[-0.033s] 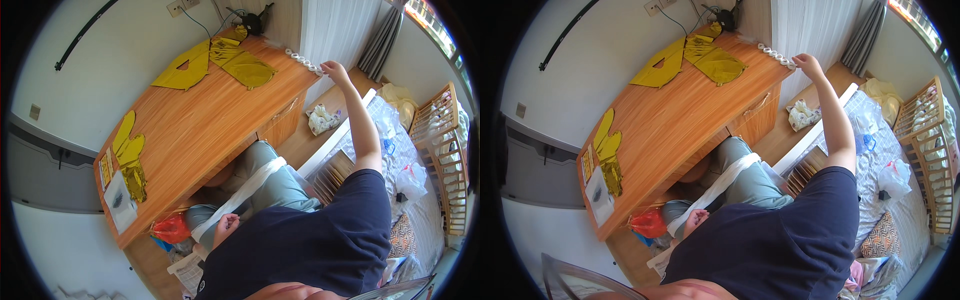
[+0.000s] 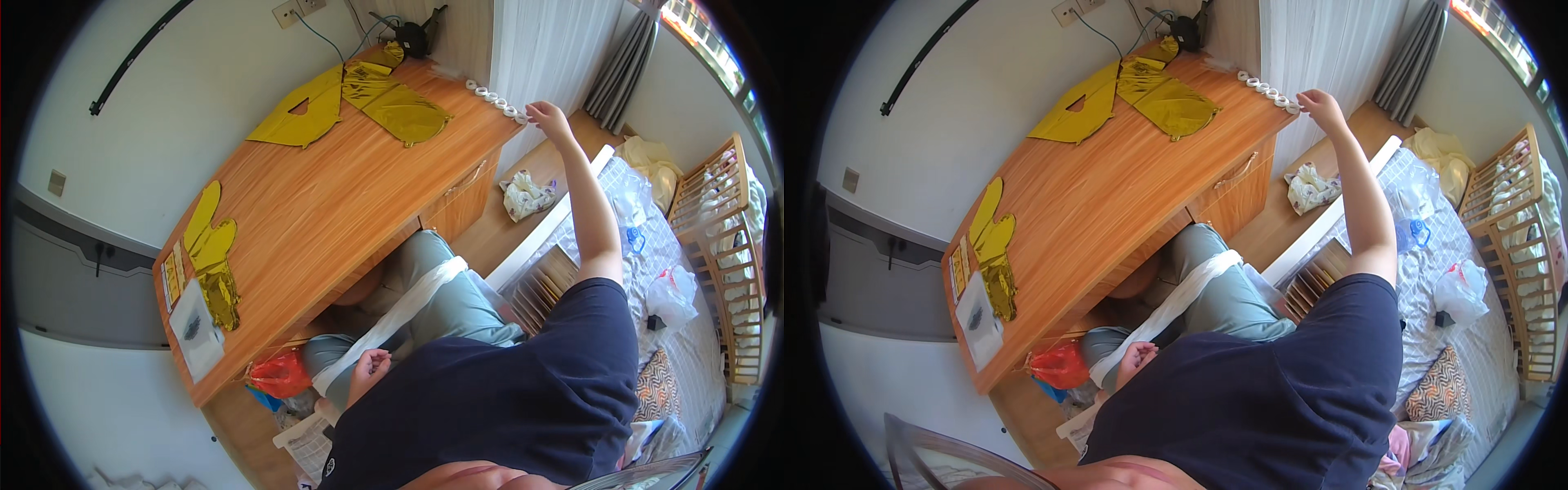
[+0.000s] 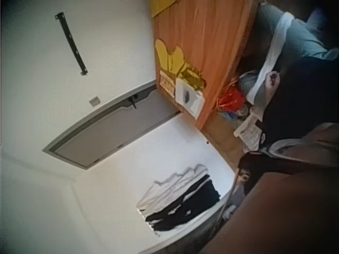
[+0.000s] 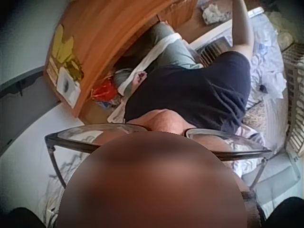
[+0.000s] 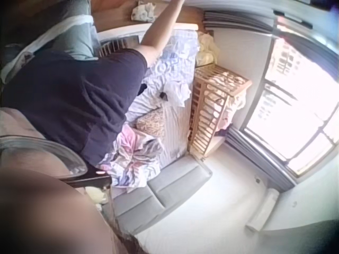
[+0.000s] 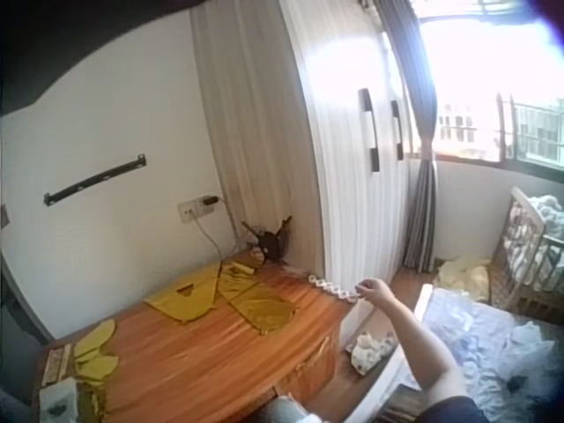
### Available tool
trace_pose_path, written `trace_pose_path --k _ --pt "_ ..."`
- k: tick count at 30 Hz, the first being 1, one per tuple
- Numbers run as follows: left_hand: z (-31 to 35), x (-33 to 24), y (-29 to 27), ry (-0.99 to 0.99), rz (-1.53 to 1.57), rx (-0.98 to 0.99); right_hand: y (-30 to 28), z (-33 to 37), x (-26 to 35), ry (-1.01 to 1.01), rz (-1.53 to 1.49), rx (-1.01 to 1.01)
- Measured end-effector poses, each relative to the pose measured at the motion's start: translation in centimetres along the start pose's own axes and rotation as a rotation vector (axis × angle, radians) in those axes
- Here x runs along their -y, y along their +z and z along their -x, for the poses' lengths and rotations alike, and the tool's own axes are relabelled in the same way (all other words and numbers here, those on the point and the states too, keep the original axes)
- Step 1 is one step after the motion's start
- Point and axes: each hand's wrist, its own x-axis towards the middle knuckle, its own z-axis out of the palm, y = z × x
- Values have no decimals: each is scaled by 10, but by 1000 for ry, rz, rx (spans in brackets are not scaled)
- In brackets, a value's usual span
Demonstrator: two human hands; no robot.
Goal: The person is assembling products by tying strings and attaching small white plastic components together.
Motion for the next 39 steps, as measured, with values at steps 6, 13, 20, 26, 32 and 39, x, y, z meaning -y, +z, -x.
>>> trace_pose_path --k 6,13,20,26,32,39 --pt "-3 2 -9 2 -62 20 19 30 -24 -70 -449 -66" --pt "-5 1 -10 52 -87 -11 26 33 -20 -150 -298 -204" --pt "0 4 -11 14 -114 18 29 45 -8 -183 -105 -313" --pt "12 -20 -27 52 70 160 32 53 4 -184 -40 -324" --pt "16 -32 -32 205 120 260 32 50 4 -228 -45 -333" --pt "45 -44 -68 578 110 272 28 65 23 -313 -68 -459"
